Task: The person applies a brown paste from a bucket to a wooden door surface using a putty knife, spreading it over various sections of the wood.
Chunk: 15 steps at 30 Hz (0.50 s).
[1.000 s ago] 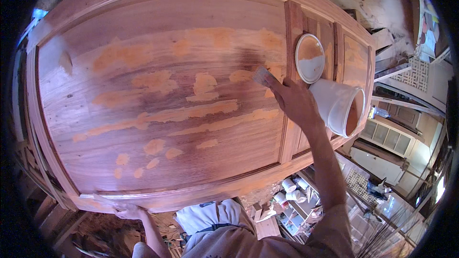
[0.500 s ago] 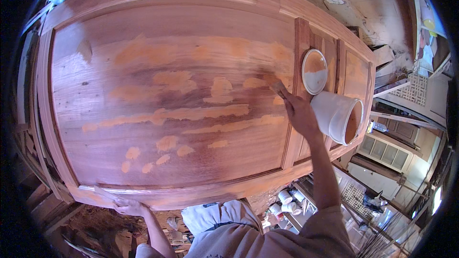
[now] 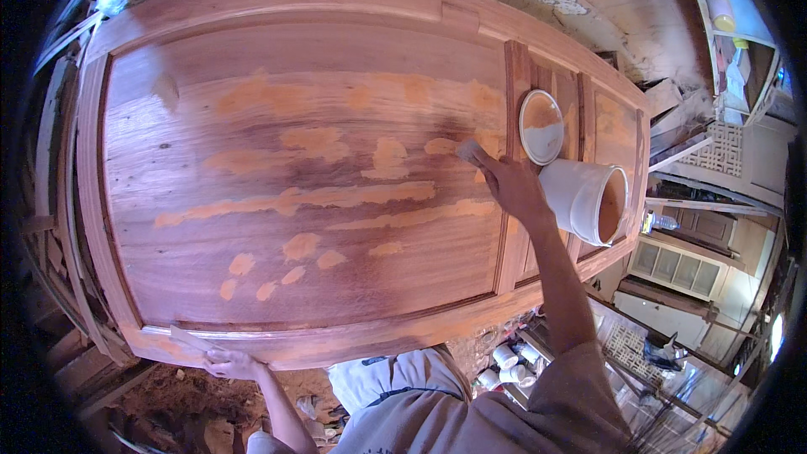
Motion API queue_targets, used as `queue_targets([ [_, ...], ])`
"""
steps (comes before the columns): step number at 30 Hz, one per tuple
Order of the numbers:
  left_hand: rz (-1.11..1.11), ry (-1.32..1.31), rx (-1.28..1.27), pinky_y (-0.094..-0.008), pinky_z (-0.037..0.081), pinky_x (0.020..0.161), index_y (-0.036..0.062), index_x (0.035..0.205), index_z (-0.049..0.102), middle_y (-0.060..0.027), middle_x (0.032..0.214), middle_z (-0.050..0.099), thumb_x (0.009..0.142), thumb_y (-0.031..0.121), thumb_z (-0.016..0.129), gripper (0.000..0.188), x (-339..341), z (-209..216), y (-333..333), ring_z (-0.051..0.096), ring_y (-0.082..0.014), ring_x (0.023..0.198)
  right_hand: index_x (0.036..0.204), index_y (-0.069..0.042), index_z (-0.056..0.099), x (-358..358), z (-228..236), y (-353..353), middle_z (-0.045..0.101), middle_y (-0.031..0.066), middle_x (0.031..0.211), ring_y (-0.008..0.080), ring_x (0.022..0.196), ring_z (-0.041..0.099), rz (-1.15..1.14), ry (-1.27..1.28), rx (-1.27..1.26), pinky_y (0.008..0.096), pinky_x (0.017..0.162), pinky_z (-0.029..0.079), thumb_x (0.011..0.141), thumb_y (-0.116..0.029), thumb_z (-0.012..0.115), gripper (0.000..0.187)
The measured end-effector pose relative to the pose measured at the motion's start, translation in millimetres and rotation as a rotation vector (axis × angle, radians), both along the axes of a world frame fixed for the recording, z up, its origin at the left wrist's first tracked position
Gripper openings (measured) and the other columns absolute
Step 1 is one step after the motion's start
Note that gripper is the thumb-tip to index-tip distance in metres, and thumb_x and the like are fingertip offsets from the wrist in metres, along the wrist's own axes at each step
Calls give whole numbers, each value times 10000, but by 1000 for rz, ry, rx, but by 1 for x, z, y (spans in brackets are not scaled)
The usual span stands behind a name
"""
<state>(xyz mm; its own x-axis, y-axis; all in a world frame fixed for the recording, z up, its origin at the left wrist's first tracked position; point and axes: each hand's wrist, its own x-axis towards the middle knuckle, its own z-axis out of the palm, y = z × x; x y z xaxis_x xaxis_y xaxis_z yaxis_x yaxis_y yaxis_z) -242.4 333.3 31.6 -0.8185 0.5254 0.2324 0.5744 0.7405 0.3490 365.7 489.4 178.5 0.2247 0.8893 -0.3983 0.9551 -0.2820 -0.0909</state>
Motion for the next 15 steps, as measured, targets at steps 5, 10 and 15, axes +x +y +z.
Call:
queue_targets([
  [5,-10,39,22,-512,428,979,-117,1265,463,-324,1261,482,1027,426,400,596,-4,-3,-1,499,-441,1156,1279,-151,522,32,1,16,645,202,803,420,744,664,262,-31,-129,538,693,546,953,-253,503,342],
  [10,-33,42,28,-499,416,1027,-116,1312,421,-313,1304,459,1035,369,406,559,5,0,1,467,-423,1218,1290,-171,583,54,1,3,657,231,882,383,860,645,94,-89,-329,490,740,517,974,-212,498,329],
  [15,-18,47,33,-505,394,1038,-114,1292,437,-307,1302,465,1032,378,410,557,3,0,1,461,-430,1221,1319,-85,565,4,-9,-84,644,101,837,259,659,630,-101,464,276,383,659,526,1006,-261,506,364],
])
